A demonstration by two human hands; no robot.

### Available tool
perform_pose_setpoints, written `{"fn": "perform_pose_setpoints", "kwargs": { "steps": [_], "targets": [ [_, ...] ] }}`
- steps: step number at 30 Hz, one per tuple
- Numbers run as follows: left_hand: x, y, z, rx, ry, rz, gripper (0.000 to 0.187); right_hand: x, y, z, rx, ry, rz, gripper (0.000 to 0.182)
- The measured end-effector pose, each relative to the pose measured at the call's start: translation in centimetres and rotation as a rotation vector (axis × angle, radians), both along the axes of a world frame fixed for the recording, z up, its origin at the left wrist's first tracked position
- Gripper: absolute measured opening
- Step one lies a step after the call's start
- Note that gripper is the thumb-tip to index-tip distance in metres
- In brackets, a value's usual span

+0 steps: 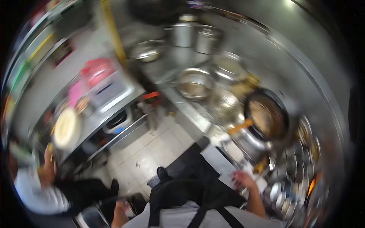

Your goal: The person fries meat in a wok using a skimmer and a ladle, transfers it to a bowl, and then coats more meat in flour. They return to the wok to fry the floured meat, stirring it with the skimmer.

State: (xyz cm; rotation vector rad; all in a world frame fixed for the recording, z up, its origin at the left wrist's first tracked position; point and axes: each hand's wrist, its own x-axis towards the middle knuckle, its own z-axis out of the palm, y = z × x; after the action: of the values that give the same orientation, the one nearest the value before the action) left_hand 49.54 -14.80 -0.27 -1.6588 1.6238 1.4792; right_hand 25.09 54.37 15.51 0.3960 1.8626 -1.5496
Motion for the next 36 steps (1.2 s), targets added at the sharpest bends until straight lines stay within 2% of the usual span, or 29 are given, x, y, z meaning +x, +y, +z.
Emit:
{"fn": "perform_pose_setpoints", "kwargs": {
  "steps": [1,2,3,4,5,7,8,9,12,14,15,17,18,19,21,23,25,27,28,29,31,32,33,35,36],
  "targets": [
    [-1.5,0.4,3.2,-0.006,0.021,-0.107,0.039,1.2,3.3,-1.6,0.051,0.206,-0.222,0.021],
    [-1.2,-0.3,3.3,-0.014,0.048,-0.188,0.046,1.7,4.9,-0.6,0.236,0.402,-0.392,0.015],
    [1.9,-7.3,-5.9,0.287,-0.362,0.027,0.045,2.5,6.6,-0.8,0.431,0.489,-0.557,0.011],
    [1.9,-7.9,-5.6,0.33,-0.192,0.15,0.037,3.4,9.3,-3.7,0.833,0.638,-0.589,0.011],
    [0.8,-8.2,-5.4,0.272,-0.123,0.134,0.035,4.6,9.3,-3.5,1.065,0.474,-0.603,0.025],
    [-2.9,-8.9,-4.3,0.143,-0.068,0.066,0.032,7.3,9.7,-8.4,1.219,0.31,-0.623,0.051],
    [-5.1,-9.4,-3.7,0.098,-0.037,0.03,0.031,8.1,8.1,-8.6,1.18,0.141,-0.668,0.07],
    [-7.3,-10.1,-3.1,0.058,-0.003,0.0,0.029,9.6,7.5,-11.1,1.176,0.135,-0.751,0.076],
    [-13.9,-11.6,-0.7,-0.02,0.12,-0.092,0.025,14.1,8.2,-22.1,1.324,0.174,-0.707,0.081],
    [-18.4,-12.9,-0.3,0.005,0.207,-0.234,0.036,15.3,7.1,-24.6,0.813,-0.126,-1.157,0.079],
    [-20.4,-14.1,-0.6,0.016,0.216,-0.277,0.03,15.4,5.3,-22.1,0.82,-0.129,-1.157,0.079],
    [-22.3,-15.3,-0.8,0.032,0.22,-0.311,0.024,14.9,0.5,-15.7,0.229,-0.133,-1.12,0.061],
    [-23.7,-14.9,0.2,-0.038,0.264,-0.287,0.023,14.5,0.1,-16.0,0.133,-0.073,-1.208,0.042],
    [-24.6,-14.7,1.3,-0.111,0.307,-0.264,0.023,14.0,-0.2,-15.7,0.135,-0.073,-1.206,0.042],
    [-25.5,-16.3,1.1,-0.11,0.332,-0.22,0.023,12.6,-1.0,-15.0,0.402,-0.003,-1.245,0.036],
    [-25.4,-20.1,-1.4,0.097,0.248,-0.322,0.026,10.7,-1.9,-12.2,0.72,0.076,-1.235,0.022],
    [-25.1,-23.9,-4.9,0.152,0.045,-0.358,0.027,9.6,-2.9,-10.0,0.517,0.191,-1.323,0.022],
    [-25.2,-26.5,-8.1,0.342,0.0,-0.134,0.032,8.5,-4.7,-7.7,0.47,0.205,-1.455,0.024],
    [-25.5,-26.5,-8.6,0.333,-0.037,-0.128,0.028,8.4,-4.6,-7.9,0.528,0.26,-1.441,0.024],
    [-26.3,-25.4,-8.8,0.286,-0.04,-0.193,0.025,8.5,-4.3,-8.4,0.586,0.312,-1.423,0.023],
    [-28.4,-21.8,-8.8,0.144,0.031,-0.403,0.021,6.9,-4.8,-5.0,0.683,0.328,-1.423,0.017],
    [-29.8,-20.1,-9.0,0.103,0.086,-0.5,0.02,5.5,-5.7,-2.0,0.531,0.372,-1.492,0.022],
    [-31.6,-18.3,-9.0,0.081,0.144,-0.59,0.02,4.0,-6.5,0.7,0.53,0.374,-1.5,0.022],
    [-35.7,-14.7,-8.7,0.077,0.243,-0.711,0.023,0.5,-7.3,5.5,0.51,0.563,-1.46,0.024],
    [-38.2,-13.0,-7.9,0.121,0.251,-0.736,0.023,-1.6,-7.4,7.1,0.378,0.681,-1.469,0.024]
  ]
}}
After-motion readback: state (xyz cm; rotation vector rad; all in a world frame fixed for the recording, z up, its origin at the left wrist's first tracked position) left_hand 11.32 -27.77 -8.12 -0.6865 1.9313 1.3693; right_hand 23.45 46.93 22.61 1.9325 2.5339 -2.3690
